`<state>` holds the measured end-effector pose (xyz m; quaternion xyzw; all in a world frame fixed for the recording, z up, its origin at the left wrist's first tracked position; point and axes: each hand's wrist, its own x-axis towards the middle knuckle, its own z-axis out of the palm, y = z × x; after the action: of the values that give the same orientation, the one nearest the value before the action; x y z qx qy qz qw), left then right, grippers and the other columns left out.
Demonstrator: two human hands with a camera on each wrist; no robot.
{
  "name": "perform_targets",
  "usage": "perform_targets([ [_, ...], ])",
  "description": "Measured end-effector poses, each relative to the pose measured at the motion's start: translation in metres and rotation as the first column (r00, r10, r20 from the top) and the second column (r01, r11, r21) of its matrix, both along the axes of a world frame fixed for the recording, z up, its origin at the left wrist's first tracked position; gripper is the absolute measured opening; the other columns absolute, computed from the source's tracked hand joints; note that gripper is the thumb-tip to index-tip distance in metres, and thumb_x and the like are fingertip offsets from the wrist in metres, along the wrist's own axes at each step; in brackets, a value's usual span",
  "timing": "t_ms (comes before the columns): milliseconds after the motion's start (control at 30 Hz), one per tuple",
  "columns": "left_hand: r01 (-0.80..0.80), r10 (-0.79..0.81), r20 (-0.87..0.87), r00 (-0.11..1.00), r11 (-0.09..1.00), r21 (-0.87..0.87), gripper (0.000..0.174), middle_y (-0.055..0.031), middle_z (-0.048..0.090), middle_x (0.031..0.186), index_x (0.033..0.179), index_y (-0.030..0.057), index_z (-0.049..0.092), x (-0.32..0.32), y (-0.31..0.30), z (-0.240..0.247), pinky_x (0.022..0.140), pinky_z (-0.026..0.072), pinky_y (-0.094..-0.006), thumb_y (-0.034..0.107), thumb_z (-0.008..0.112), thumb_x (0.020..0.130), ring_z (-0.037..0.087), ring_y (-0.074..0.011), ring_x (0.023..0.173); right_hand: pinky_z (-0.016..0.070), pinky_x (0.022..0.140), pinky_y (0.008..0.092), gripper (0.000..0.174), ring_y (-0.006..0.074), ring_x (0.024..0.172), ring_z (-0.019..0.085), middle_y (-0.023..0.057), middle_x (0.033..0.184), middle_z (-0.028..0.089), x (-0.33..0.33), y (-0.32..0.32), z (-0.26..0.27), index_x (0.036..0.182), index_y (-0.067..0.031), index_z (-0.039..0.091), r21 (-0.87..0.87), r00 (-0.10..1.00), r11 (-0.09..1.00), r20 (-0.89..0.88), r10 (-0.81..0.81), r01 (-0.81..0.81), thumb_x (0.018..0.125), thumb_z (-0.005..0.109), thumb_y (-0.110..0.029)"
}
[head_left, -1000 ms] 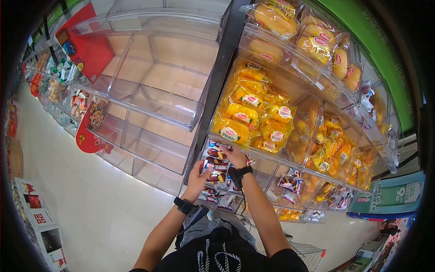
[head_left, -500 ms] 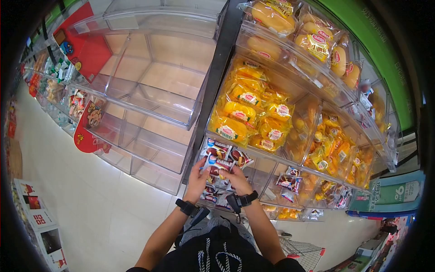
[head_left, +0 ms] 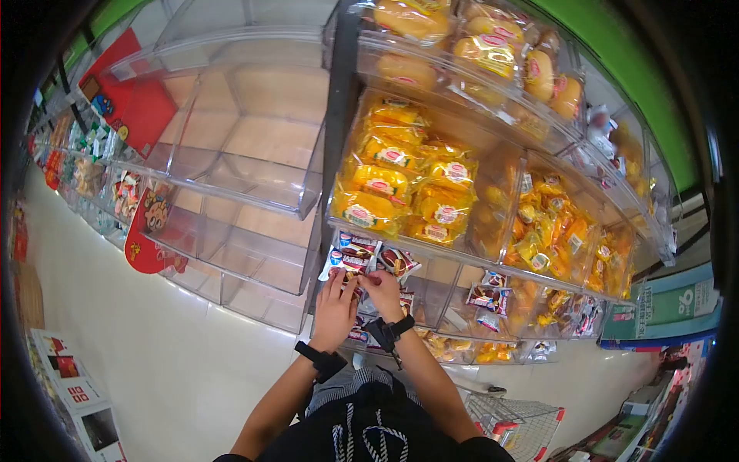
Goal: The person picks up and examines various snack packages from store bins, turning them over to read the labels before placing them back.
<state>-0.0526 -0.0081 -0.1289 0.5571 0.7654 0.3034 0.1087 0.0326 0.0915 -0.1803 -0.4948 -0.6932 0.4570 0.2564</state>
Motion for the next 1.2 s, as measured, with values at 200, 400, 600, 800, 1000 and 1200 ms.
perform_targets([
  [200,-0.069,0.057,-0.191,0.98,0.996,-0.056,0.05,-0.0145,0.026,0.128,0.116,0.0204,0.044,0.009,0.01,-0.005,0.087,0.0253,-0.0487,0.009,0.054,0.069,0.025,-0.0359,0.116,0.0414,0.053,0.0237,0.019,0.0119,0.059,0.054,0.0074,0.067,0.058,0.066,-0.007,0.034,0.082,-0.0003,0.057,-0.128,0.99,0.986,-0.081,-0.115,0.104,0.074,0.06,-0.018],
  [400,-0.021,-0.041,-0.318,0.947,0.982,-0.188,0.063,-0.0108,0.028,0.128,0.122,0.0194,0.037,-0.003,0.038,-0.008,0.09,0.0225,-0.0516,0.01,0.06,0.064,0.018,-0.0352,0.121,0.0407,0.053,0.0227,0.014,0.0099,0.06,0.052,0.0048,0.067,0.057,0.136,-0.023,0.026,0.084,-0.0003,0.057,-0.094,0.972,0.974,-0.093,-0.214,0.205,0.076,0.056,-0.012],
  [600,0.02,-0.058,-0.374,0.926,0.994,-0.104,0.063,-0.0082,0.041,0.111,0.117,0.0131,0.041,-0.015,0.037,0.0,0.093,0.0151,-0.0561,0.015,0.066,0.06,0.027,-0.0323,0.115,0.0446,0.06,0.0335,0.023,0.0258,0.068,0.057,0.0151,0.075,0.058,0.119,-0.017,0.017,0.089,0.0002,0.053,0.04,0.982,0.982,-0.056,-0.18,0.182,0.073,0.058,-0.016],
  [800,-0.051,0.022,-0.317,0.948,0.995,-0.083,0.061,-0.009,0.041,0.11,0.117,0.0139,0.041,0.004,0.002,0.018,0.093,0.0153,-0.0558,0.017,0.066,0.061,0.028,-0.0333,0.114,0.0372,0.08,0.041,0.052,0.0338,0.092,0.048,0.0159,0.091,0.056,0.052,0.046,-0.025,0.095,0.0049,0.049,0.342,0.903,0.931,0.347,-0.255,0.132,0.063,0.067,-0.033],
  [1000,-0.059,0.026,-0.236,0.971,0.989,-0.133,0.061,-0.0089,0.04,0.11,0.117,0.015,0.041,0.012,-0.029,0.03,0.092,0.015,-0.0558,0.017,0.066,0.061,0.027,-0.0329,0.114,0.0388,0.076,0.0417,0.044,0.0324,0.092,0.05,0.0198,0.094,0.053,0.032,0.083,-0.026,0.098,-0.0023,0.051,0.171,0.674,0.944,0.735,0.068,-0.282,0.062,0.063,-0.025],
  [1200,-0.082,0.053,-0.208,0.977,0.988,-0.134,0.062,-0.0069,0.04,0.112,0.117,0.0171,0.042,0.015,-0.039,0.031,0.093,0.0146,-0.055,0.016,0.068,0.06,0.027,-0.0325,0.116,0.0366,0.081,0.042,0.035,0.0306,0.096,0.049,0.0145,0.092,0.058,0.034,0.11,-0.051,0.091,-0.0037,0.056,-0.008,0.846,0.958,0.467,0.257,-0.286,0.069,0.056,-0.03],
])
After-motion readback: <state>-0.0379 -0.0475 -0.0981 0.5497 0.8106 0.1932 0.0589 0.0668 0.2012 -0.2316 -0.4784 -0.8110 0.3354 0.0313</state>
